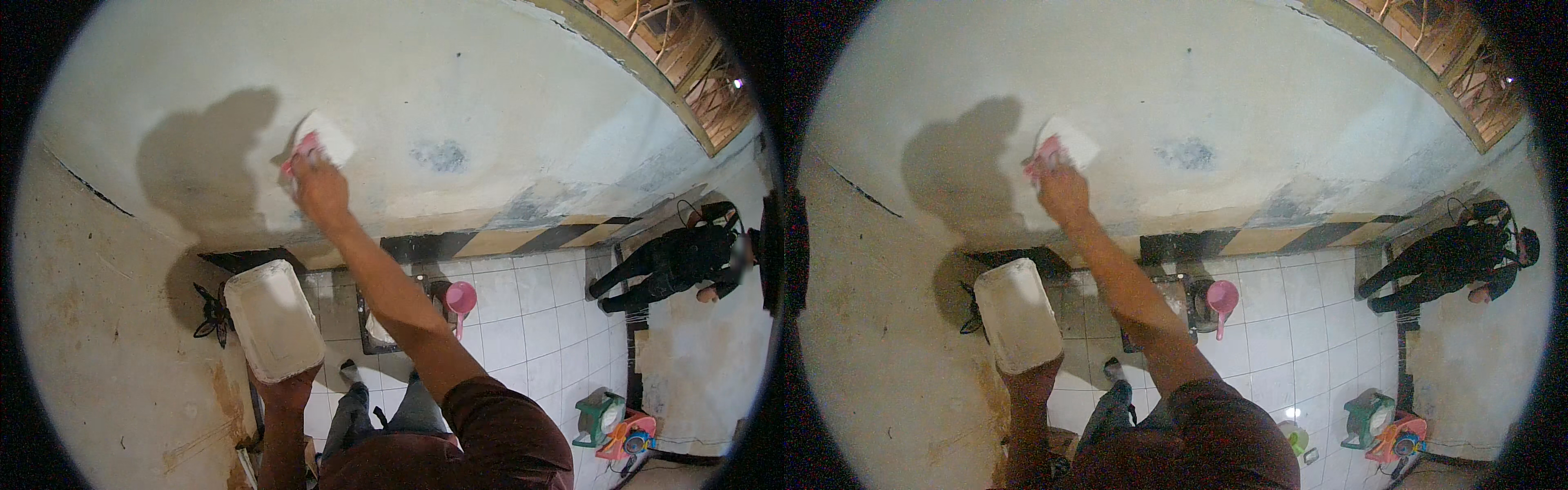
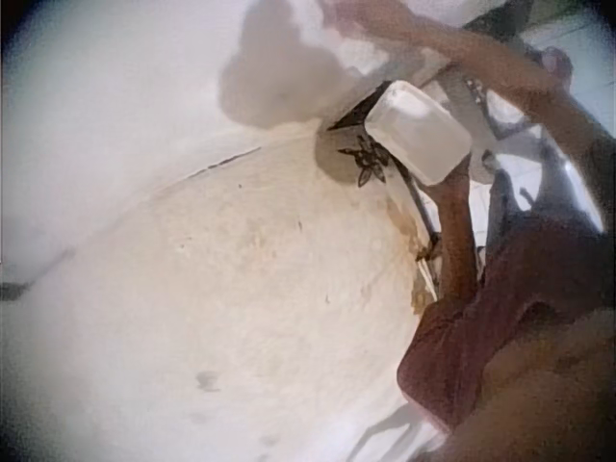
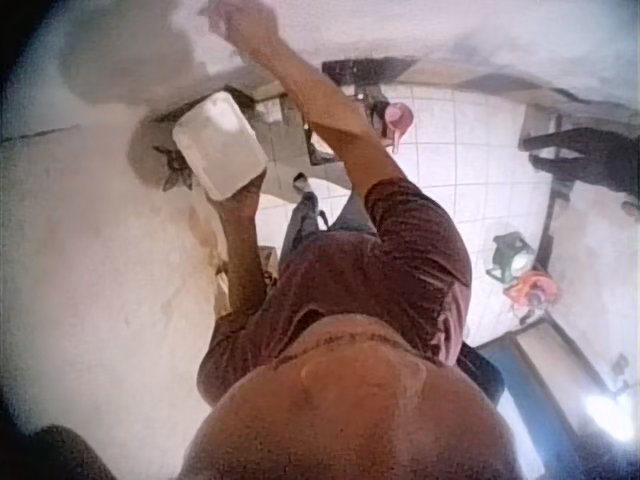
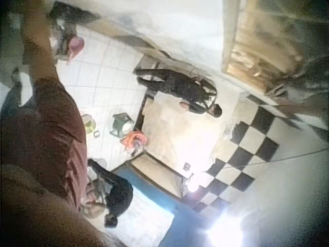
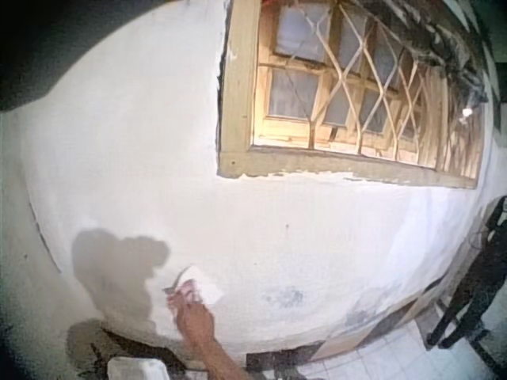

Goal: The person applies a white substance from a container onto a wall using a spatula, spreading it across uneven surfaces and corners.

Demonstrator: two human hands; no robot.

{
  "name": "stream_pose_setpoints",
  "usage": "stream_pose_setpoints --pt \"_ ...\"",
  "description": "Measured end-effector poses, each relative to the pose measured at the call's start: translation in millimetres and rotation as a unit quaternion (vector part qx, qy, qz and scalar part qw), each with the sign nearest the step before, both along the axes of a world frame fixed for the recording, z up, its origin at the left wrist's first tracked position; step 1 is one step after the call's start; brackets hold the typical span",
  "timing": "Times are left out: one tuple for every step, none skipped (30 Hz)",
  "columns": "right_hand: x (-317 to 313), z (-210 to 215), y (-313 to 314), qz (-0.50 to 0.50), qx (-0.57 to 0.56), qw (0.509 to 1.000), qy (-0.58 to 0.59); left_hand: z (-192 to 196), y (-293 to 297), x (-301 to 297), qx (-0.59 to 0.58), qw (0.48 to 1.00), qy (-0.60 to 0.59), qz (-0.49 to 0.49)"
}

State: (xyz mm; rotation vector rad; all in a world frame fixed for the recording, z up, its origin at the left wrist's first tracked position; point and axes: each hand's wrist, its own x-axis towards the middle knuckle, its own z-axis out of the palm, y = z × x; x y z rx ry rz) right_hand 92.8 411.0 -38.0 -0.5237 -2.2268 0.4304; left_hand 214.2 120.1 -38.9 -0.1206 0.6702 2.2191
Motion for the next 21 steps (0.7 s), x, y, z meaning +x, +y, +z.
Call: stream_pose_setpoints --pt "6.5 3.3 -11.6 0.021 -0.027 0.998 0.052 -0.6 -4.3 -2.2 0.013 1.0 -0.008 -0.002" --pt "14.3 6.1 -21.7 0.044 -0.055 0.992 0.104 1.1 -7.3 -3.3 0.005 1.0 0.013 -0.002" --pt "24.5 12.6 -25.6 0.065 -0.081 0.982 0.155 4.2 -8.0 -3.6 0.0 0.999 0.034 -0.003" --pt "40.7 17.3 -21.4 0.081 -0.109 0.971 0.196 7.2 -9.3 -3.2 -0.014 0.999 0.036 0.007" --pt "65.3 20.8 -6.4 0.093 -0.135 0.959 0.233 8.1 -8.2 -2.6 -0.024 0.999 0.036 0.012" --pt "88.0 20.8 15.2 0.092 -0.169 0.942 0.276 8.9 -4.2 -1.5 -0.041 0.999 0.016 0.022" --pt "111.3 15.0 44.4 0.032 -0.174 0.946 0.272 9.5 0.3 0.3 -0.059 0.998 -0.005 0.031" --pt "137.2 21.8 69.4 -0.039 -0.094 0.951 0.293 11.7 3.4 2.1 -0.064 0.997 0.01 0.029" --pt "162.1 39.7 88.5 -0.091 -0.094 0.952 0.277 16.6 5.2 2.7 -0.068 0.997 0.024 0.029" --pt "186.5 45.6 117.7 -0.15 -0.075 0.945 0.282 17.5 7.9 4.2 -0.061 0.998 0.024 0.025" --pt "205.1 56.0 145.2 -0.188 -0.047 0.93 0.312 19.1 9.7 5.6 -0.055 0.998 0.024 0.023" --pt "218.6 66.9 163.4 -0.23 -0.019 0.92 0.318 17.4 7.1 6.1 -0.043 0.999 0.01 0.026" --pt "225.3 77.9 175.7 -0.27 0.006 0.907 0.323 15.9 3.4 5.9 -0.033 0.999 -0.002 0.031" --pt "230.3 89.9 186.6 -0.292 -0.012 0.896 0.335 13.1 3.1 5.5 -0.035 0.999 -0.012 0.027" --pt "228.4 97.3 194.7 -0.312 -0.033 0.884 0.347 10.6 1.3 5.2 -0.039 0.999 -0.02 0.026" --pt "221.4 100.2 200.8 -0.317 -0.036 0.876 0.361 9.5 0.2 5.3 -0.042 0.998 -0.029 0.024" --pt "217.0 87.9 229.9 -0.336 0.022 0.875 0.347 9.6 3.1 7.7 -0.036 0.999 -0.03 0.021" --pt "194.3 81.9 229.3 -0.336 0.051 0.895 0.289 10.1 2.2 10.1 -0.037 0.999 -0.029 0.027" --pt "166.1 75.2 225.3 -0.31 0.112 0.904 0.274 10.8 2.7 12.4 -0.034 0.999 -0.028 0.029" --pt "129.0 72.5 202.1 -0.291 0.059 0.922 0.25 12.4 2.4 13.5 -0.028 0.999 -0.023 0.032" --pt "97.6 67.5 172.7 -0.2 0.098 0.941 0.255 14.8 3.7 14.0 -0.02 0.999 -0.018 0.033"
